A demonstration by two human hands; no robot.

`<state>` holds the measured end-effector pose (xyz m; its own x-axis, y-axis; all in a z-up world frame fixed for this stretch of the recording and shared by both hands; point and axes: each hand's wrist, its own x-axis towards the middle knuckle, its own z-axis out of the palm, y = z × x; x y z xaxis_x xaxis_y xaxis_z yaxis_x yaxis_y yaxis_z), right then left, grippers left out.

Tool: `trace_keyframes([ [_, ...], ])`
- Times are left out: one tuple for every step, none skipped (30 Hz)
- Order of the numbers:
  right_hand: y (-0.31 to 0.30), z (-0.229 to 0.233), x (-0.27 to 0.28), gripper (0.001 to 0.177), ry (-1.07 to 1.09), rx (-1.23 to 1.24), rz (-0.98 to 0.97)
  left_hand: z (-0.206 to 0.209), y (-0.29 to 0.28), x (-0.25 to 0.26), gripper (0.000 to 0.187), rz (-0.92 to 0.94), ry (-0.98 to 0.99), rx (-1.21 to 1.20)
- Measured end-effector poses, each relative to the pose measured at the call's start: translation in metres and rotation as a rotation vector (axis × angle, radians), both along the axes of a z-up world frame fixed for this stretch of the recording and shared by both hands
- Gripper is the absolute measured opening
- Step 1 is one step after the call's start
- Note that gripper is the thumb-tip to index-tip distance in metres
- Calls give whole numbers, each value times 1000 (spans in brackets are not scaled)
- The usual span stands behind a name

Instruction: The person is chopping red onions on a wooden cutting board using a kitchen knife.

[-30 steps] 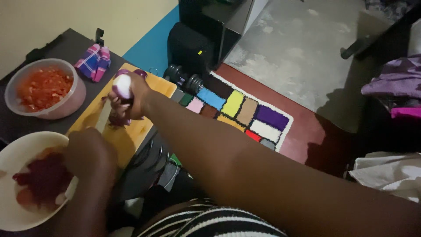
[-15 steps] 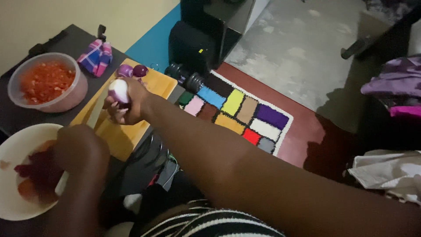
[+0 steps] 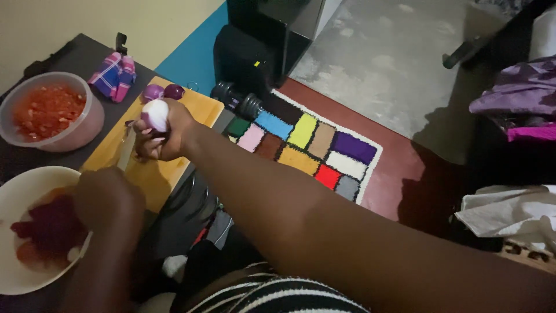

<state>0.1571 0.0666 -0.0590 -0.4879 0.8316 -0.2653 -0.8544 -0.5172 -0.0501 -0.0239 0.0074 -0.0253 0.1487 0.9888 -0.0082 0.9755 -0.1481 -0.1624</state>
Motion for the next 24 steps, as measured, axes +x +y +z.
trace_keyframes([
  [-1, 2, 0, 36, 1, 2, 3, 1, 0, 1, 22, 3, 1, 2],
  [-2, 4, 1, 36, 9, 5, -32, 1, 0, 3, 24, 23, 27, -3],
  [-3, 6, 1, 38, 16, 9, -67, 1, 0, 5, 27, 43, 53, -8],
  [-3, 6, 3, 38, 17, 8, -64, 1, -4, 6, 27, 45, 54, -9],
  [-2, 5, 4, 34, 29, 36, -70, 2, -7, 6, 26, 22, 31, 0],
  [0, 4, 4, 31, 41, 64, -76, 2, -9, 6, 25, -1, 9, 10],
  [-2, 5, 2, 31, 41, 64, -73, 0, -7, 4, 25, 2, 10, 10],
  [-4, 7, 1, 31, 20, 33, -112, -2, -6, 4, 23, 21, -4, 11],
  [-5, 8, 0, 32, -2, 1, -151, -4, -5, 4, 22, 40, -19, 12],
  [-4, 7, 1, 32, -1, 0, -148, -1, -6, 5, 22, 43, -17, 12],
  [-2, 6, 2, 32, 16, -15, -120, 3, -7, 6, 21, 60, -51, -24],
  [-1, 5, 5, 33, 32, -31, -97, 7, -8, 9, 22, 73, -85, -60],
  [0, 5, 5, 33, 33, -30, -98, 6, -5, 9, 22, 72, -84, -60],
  [0, 5, 6, 32, 9, 6, -76, 5, -3, 10, 23, 83, -84, -54],
  [1, 5, 7, 32, -15, 42, -55, 4, -1, 11, 24, 95, -85, -48],
  [0, 6, 8, 32, -14, 42, -56, 8, -3, 12, 24, 94, -84, -49],
  [-2, 6, 9, 36, -32, 37, -62, 12, -4, 14, 24, 71, -81, -35],
  [-3, 6, 10, 40, -47, 30, -69, 16, -6, 15, 23, 48, -75, -21],
  [-2, 4, 9, 40, -45, 29, -72, 16, -5, 15, 23, 45, -73, -23],
  [0, 2, 10, 43, -72, -10, -103, 16, -4, 16, 25, 58, -56, -37],
  [2, 0, 11, 47, -100, -49, -135, 16, -3, 18, 26, 71, -39, -51],
  [2, 1, 13, 47, -101, -49, -136, 16, -3, 18, 26, 70, -40, -52],
  [1, 3, 16, 55, -96, -33, -105, 17, -4, 18, 27, 62, -80, -50],
  [1, 3, 17, 64, -89, -18, -74, 18, -5, 17, 28, 53, -118, -49],
])
